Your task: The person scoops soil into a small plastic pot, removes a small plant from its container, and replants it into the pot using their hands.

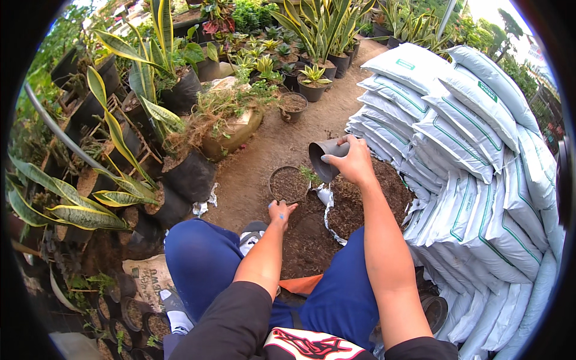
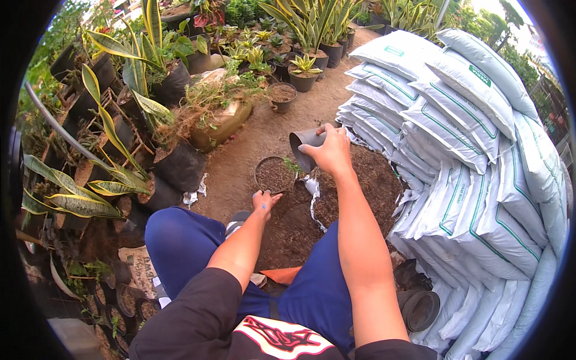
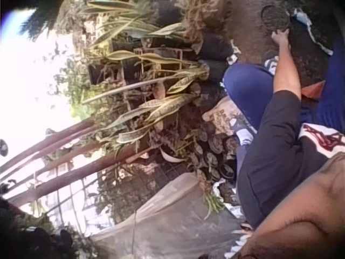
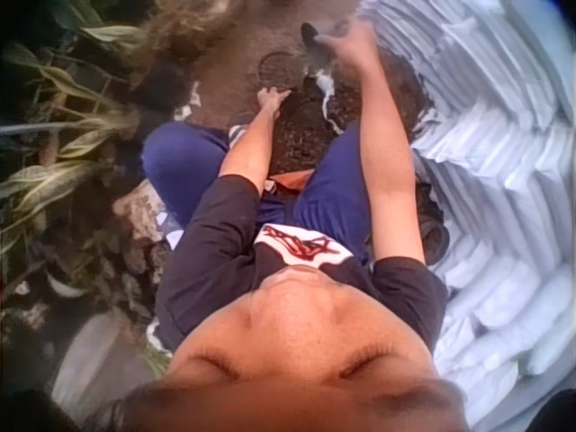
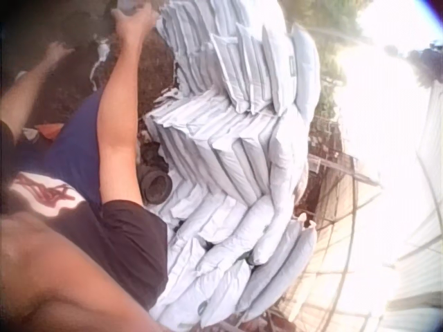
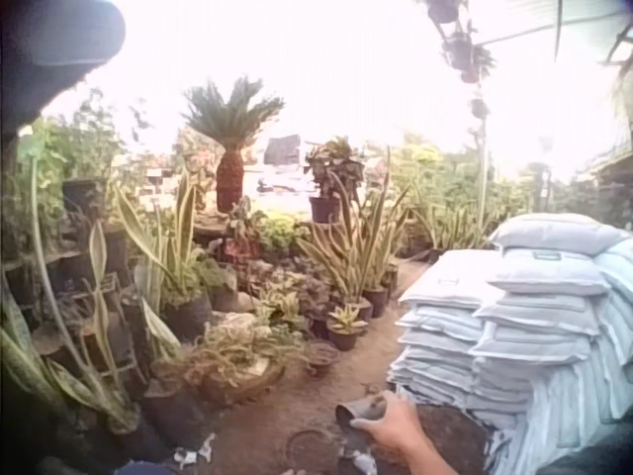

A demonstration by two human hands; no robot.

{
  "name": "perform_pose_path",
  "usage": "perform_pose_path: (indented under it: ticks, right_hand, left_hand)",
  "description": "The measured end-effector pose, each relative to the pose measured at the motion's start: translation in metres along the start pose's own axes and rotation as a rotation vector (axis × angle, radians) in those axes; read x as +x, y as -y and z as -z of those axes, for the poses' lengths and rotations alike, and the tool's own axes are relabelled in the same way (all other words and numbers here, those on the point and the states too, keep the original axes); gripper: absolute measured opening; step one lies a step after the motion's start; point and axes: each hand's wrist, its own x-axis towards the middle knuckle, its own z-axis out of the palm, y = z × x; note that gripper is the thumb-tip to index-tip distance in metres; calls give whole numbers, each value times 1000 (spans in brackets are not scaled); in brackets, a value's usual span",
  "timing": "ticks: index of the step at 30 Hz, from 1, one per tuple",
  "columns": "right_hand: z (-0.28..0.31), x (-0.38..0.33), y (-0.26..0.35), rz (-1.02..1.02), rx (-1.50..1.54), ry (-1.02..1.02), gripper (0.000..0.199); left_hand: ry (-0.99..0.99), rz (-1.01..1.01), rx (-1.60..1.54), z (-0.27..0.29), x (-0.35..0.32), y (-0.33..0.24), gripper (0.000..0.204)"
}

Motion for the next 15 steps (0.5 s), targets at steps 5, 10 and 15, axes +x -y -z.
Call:
perform_pose_path:
  ticks: [5, 10, 15]
  right_hand:
    - [-3, 15, -16, -95, 31, -115, 69]
    - [-15, 41, -71, -346, 316, -239, 74]
    - [-40, 79, -110, -619, 976, -143, 79]
  left_hand:
    - [-15, -40, 67, -22, 1, -6, 63]
    - [-14, 24, 267, -71, 20, -40, 31]
    - [117, 112, 466, -113, 100, -117, 23]
